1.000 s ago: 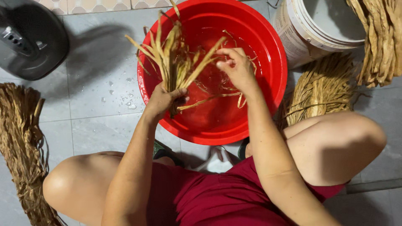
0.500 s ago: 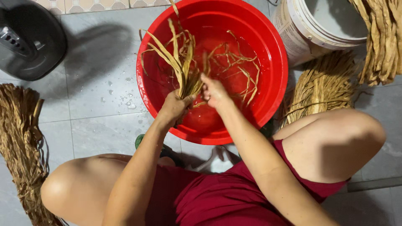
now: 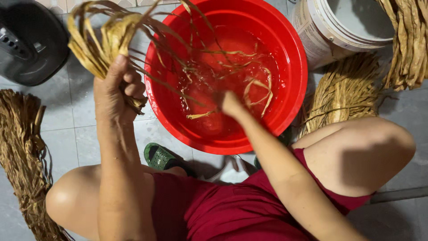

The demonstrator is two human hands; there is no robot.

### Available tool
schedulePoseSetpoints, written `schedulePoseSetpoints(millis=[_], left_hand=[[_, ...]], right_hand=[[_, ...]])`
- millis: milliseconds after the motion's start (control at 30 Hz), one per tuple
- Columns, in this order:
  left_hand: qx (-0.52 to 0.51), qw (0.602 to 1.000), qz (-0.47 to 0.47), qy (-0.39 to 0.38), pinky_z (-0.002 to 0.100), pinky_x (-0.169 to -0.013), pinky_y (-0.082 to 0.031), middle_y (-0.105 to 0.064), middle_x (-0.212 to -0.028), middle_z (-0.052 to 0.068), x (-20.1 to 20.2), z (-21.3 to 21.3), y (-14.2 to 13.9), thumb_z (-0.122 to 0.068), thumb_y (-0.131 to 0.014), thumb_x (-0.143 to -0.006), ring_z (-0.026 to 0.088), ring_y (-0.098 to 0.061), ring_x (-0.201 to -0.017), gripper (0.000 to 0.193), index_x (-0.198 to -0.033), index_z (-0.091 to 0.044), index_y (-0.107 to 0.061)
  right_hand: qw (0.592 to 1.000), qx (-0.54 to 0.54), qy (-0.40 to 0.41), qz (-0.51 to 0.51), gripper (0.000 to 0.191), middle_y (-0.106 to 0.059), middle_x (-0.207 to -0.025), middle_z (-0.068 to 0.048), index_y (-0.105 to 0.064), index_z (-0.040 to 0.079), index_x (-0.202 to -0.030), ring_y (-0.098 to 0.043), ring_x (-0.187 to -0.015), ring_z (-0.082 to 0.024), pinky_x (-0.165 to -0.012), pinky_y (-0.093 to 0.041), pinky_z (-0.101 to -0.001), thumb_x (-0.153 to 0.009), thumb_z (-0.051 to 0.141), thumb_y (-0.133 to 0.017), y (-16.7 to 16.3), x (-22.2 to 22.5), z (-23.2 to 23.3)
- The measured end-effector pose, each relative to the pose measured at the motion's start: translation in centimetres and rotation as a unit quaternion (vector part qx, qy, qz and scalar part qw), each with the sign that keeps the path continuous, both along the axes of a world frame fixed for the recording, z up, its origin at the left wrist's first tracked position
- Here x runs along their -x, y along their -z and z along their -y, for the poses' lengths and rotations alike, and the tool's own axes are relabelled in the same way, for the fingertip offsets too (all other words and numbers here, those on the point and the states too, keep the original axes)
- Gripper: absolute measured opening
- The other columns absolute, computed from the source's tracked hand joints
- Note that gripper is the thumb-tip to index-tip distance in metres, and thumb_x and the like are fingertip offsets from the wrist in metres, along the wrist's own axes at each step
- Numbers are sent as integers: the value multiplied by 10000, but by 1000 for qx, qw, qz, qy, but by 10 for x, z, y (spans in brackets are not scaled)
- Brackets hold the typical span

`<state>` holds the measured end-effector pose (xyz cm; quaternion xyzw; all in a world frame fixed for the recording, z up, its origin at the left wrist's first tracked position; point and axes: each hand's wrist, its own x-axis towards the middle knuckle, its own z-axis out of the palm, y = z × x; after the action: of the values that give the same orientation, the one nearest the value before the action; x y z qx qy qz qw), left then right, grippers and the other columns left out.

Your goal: The person sits on the floor and washes bundles of dried tobacco leaves in a red basin of water, dipping and swishing each bundle, then sets the wetted bundles aside and takes new dry bundles from the floor to continue washing.

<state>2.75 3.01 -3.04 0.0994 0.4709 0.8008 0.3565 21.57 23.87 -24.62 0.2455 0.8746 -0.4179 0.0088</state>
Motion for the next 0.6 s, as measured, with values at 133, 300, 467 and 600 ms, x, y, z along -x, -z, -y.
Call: schedulePoseSetpoints(millis=[133, 300, 467, 600], left_hand=[[-50, 999, -4, -9, 214, -471, -315, -536, -769, -27, 1, 6, -9, -265, -774, -1021, 63, -426, -573, 247, -1116, -116, -602], [-82, 995, -39, -38, 212, -444, -298, -613, -883, -6, 8, 20, -7, -283, -754, -1070, 56, -423, -553, 255, -1173, -90, -625], [-121, 990, -43, -60, 209, -466, -283, -685, -967, 45, 19, 33, -11, -238, -735, -1152, 54, -413, -550, 233, -1141, -60, -584], [-63, 994, -61, -68, 214, -461, -337, -744, -1084, 58, 13, 24, -8, -188, -734, -1087, 62, -470, -609, 223, -1229, -94, -591]], right_hand=[[992, -114, -58, -10, 423, -750, -961, -180, -751, 107, -1070, -705, -881, -343, -845, -499, -548, -867, 463, -648, 39, -6, 25], [994, -80, 14, 72, 326, -661, -1171, -56, -764, 77, -1029, -759, -811, -235, -757, -537, -493, -922, 351, -623, 45, -25, -25], [823, 356, 418, -143, 130, -735, -856, -134, -712, 45, -1049, -649, -583, -134, -482, -522, -234, -1018, 75, -589, 9, -40, -93], [685, 447, 429, -384, 78, -754, -924, -105, -629, 30, -1062, -680, -736, -145, -598, -533, -247, -994, 68, -622, -19, -55, -119]])
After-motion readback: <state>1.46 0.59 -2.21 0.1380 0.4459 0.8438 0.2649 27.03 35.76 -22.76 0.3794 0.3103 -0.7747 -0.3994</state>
